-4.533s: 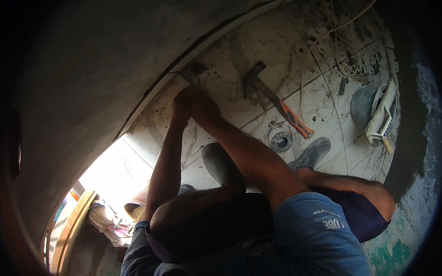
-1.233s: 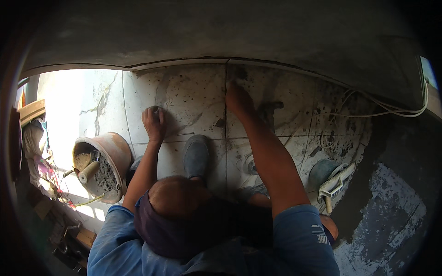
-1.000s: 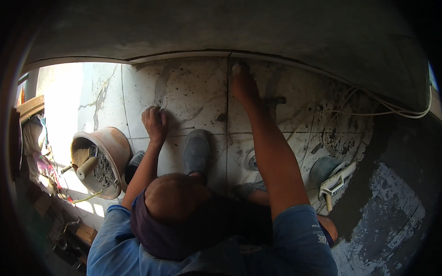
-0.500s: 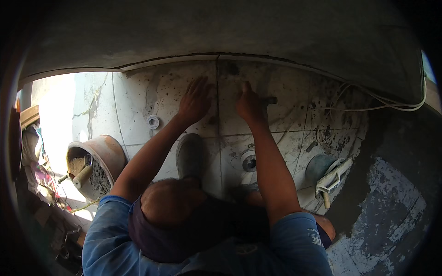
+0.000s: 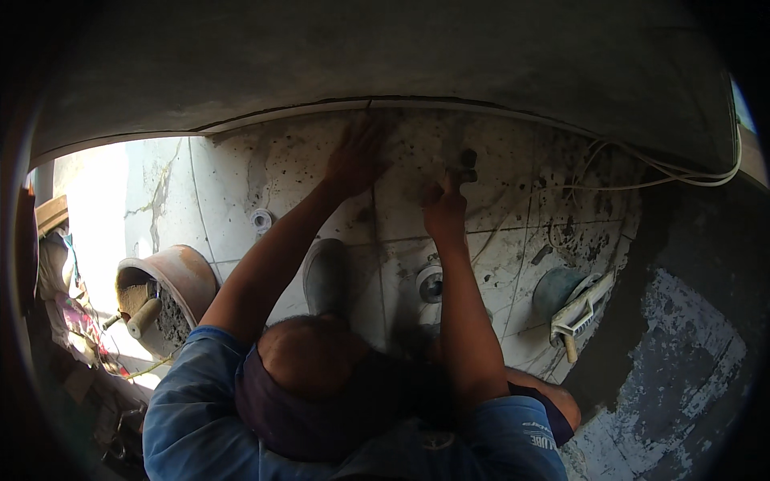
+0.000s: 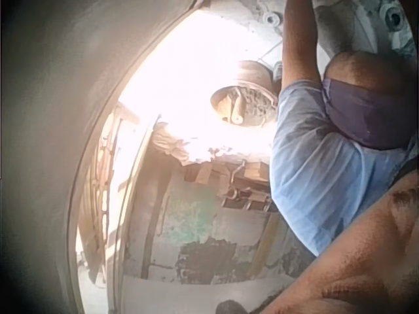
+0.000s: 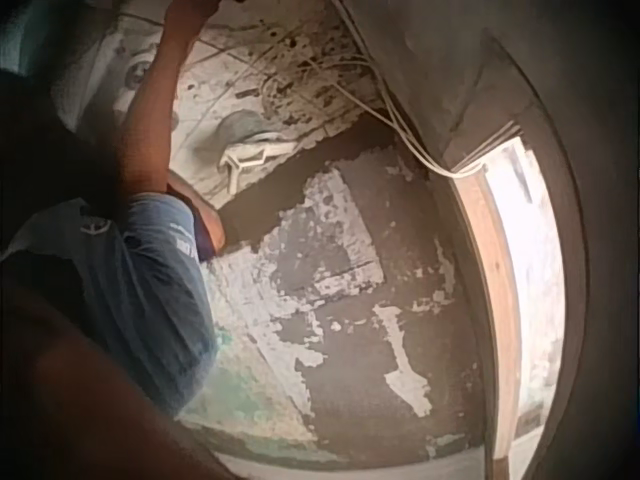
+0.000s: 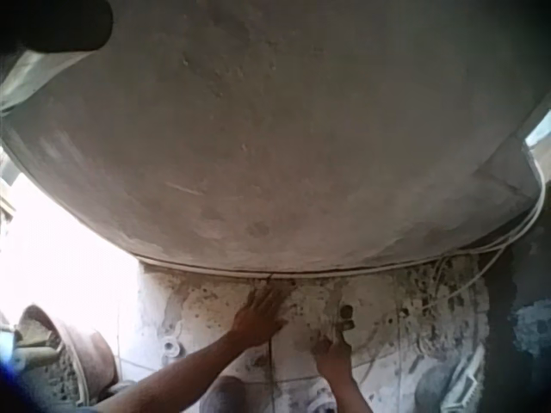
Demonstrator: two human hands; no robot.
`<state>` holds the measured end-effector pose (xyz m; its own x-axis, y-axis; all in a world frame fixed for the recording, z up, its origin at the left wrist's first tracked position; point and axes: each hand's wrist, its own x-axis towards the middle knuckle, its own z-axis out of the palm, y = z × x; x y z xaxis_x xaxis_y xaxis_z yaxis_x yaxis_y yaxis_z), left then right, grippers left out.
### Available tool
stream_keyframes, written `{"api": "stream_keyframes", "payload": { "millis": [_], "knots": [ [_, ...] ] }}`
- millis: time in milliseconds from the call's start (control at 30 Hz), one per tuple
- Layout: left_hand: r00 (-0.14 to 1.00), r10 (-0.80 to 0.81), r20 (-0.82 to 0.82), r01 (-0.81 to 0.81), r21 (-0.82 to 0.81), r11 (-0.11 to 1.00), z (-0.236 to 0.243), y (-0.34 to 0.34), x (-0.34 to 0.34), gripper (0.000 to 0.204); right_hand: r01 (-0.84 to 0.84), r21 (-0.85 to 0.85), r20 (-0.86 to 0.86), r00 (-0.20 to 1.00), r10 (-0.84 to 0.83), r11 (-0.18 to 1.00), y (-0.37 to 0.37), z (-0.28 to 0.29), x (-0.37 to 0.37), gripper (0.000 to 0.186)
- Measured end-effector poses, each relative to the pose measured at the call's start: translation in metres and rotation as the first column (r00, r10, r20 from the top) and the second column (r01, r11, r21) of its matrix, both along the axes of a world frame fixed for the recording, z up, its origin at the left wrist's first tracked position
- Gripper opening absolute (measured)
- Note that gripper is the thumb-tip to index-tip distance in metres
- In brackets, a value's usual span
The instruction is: Replacing or repairing a small section of a wall near a floor drain using mortar and a hammer.
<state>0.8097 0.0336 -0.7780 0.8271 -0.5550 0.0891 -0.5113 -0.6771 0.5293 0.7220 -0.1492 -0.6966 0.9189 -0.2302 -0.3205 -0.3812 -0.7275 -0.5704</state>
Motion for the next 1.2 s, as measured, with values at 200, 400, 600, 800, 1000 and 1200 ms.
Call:
{"api": "stream_keyframes", "payload": {
  "millis": [200, 400, 600, 800, 1000, 1200],
  "knots": [
    [0.935, 0.340, 0.097, -0.352, 0.163, 0.922, 0.002, 0.049, -0.015, 0.067, -0.168, -0.292, -0.035, 0.986, 0.165, 0.942, 0.035, -0.024, 0.031, 0.044],
    [0.851, 0.519, 0.085, -0.525, 0.186, 0.830, 0.005, 0.094, -0.049, 0.063, 0.456, 0.573, -0.240, 0.888, -0.392, 0.682, 0.067, -0.049, 0.092, 0.035],
    [0.832, 0.547, 0.096, -0.555, 0.148, 0.819, 0.007, 0.125, -0.068, 0.057, 0.434, 0.670, -0.379, 0.898, -0.226, 0.602, 0.135, -0.051, 0.098, 0.046],
    [0.789, 0.607, 0.097, -0.614, 0.062, 0.787, 0.011, 0.149, -0.075, 0.052, 0.291, 0.712, -0.323, 0.944, -0.070, 0.639, 0.199, -0.032, 0.082, 0.046],
    [0.774, 0.626, 0.093, -0.629, -0.006, 0.778, 0.013, 0.147, -0.081, 0.047, 0.499, 0.543, -0.317, 0.867, -0.385, 0.676, 0.089, -0.031, 0.035, 0.039],
    [0.835, 0.548, 0.037, -0.546, -0.063, 0.836, 0.015, 0.122, -0.070, 0.046, 0.486, 0.603, -0.446, 0.863, -0.238, 0.633, 0.059, -0.049, 0.070, 0.039]
  ]
}}
